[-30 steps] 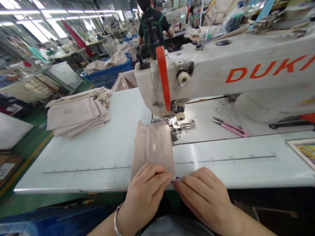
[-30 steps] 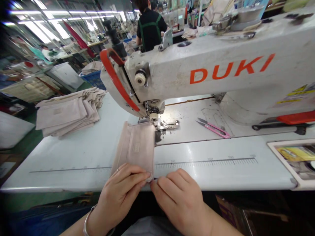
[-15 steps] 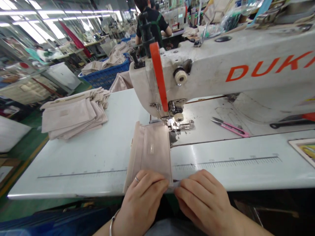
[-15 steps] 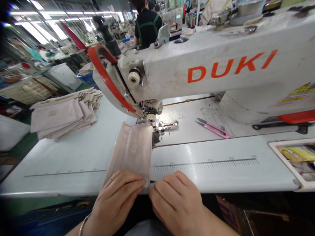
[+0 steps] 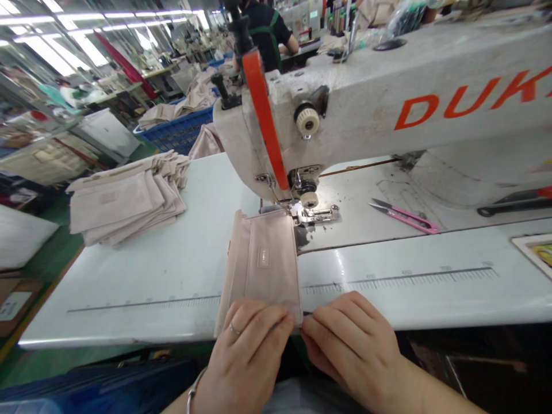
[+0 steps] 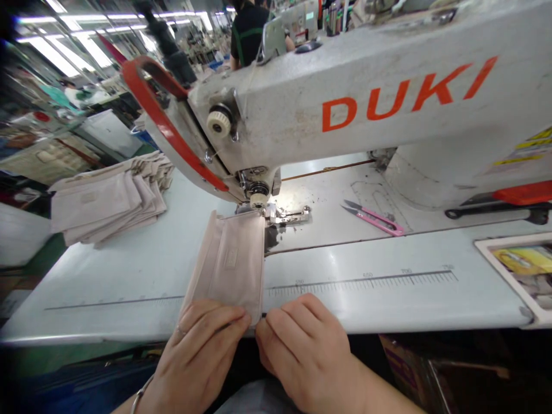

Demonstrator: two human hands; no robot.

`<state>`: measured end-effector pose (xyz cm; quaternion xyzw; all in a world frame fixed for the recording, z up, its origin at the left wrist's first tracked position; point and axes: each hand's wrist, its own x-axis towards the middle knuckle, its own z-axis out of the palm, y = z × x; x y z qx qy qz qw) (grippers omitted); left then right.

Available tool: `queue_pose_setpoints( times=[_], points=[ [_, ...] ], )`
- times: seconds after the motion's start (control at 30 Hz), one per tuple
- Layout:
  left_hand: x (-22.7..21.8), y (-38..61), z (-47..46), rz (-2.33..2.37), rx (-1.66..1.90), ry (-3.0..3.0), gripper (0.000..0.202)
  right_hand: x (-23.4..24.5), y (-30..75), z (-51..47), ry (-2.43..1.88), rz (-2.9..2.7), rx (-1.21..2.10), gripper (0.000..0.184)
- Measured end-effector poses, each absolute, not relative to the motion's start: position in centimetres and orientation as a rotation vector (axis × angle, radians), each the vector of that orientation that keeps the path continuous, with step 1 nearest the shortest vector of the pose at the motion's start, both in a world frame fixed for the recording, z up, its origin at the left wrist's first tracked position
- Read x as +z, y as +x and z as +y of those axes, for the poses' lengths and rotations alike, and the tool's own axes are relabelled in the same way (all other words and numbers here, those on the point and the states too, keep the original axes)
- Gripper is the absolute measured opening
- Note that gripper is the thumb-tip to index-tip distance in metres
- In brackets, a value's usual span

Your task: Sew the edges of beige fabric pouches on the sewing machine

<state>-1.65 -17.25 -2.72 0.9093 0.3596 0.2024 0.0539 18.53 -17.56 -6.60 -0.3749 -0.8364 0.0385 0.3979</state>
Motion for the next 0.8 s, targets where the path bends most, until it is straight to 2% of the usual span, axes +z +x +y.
queue_pose_setpoints(
  times=[0.13, 0.43, 0.63, 0.8],
  points=[
    [-3.1, -1.6, -17.1, 1.101, 0.629, 2.794, 0.018, -6.6, 18.5, -17.5, -0.927, -2.122, 0.088, 0.010],
    [-3.3, -1.3, -16.8, 1.180, 0.567, 2.887, 0.020, -6.4, 18.7, -16.4, -0.862, -2.058, -0.012, 0.018],
    [0.0, -0.7, -13.5, 1.006, 0.234, 2.929, 0.024, -6.2, 18.7, -15.4, -0.782, -2.131, -0.031, 0.023],
    [-0.8, -0.7, -8.9, 1.079, 0.210, 2.934, 0.046, -6.2, 18.7, -14.7, -0.733, -2.225, -0.092, 0.028]
  ],
)
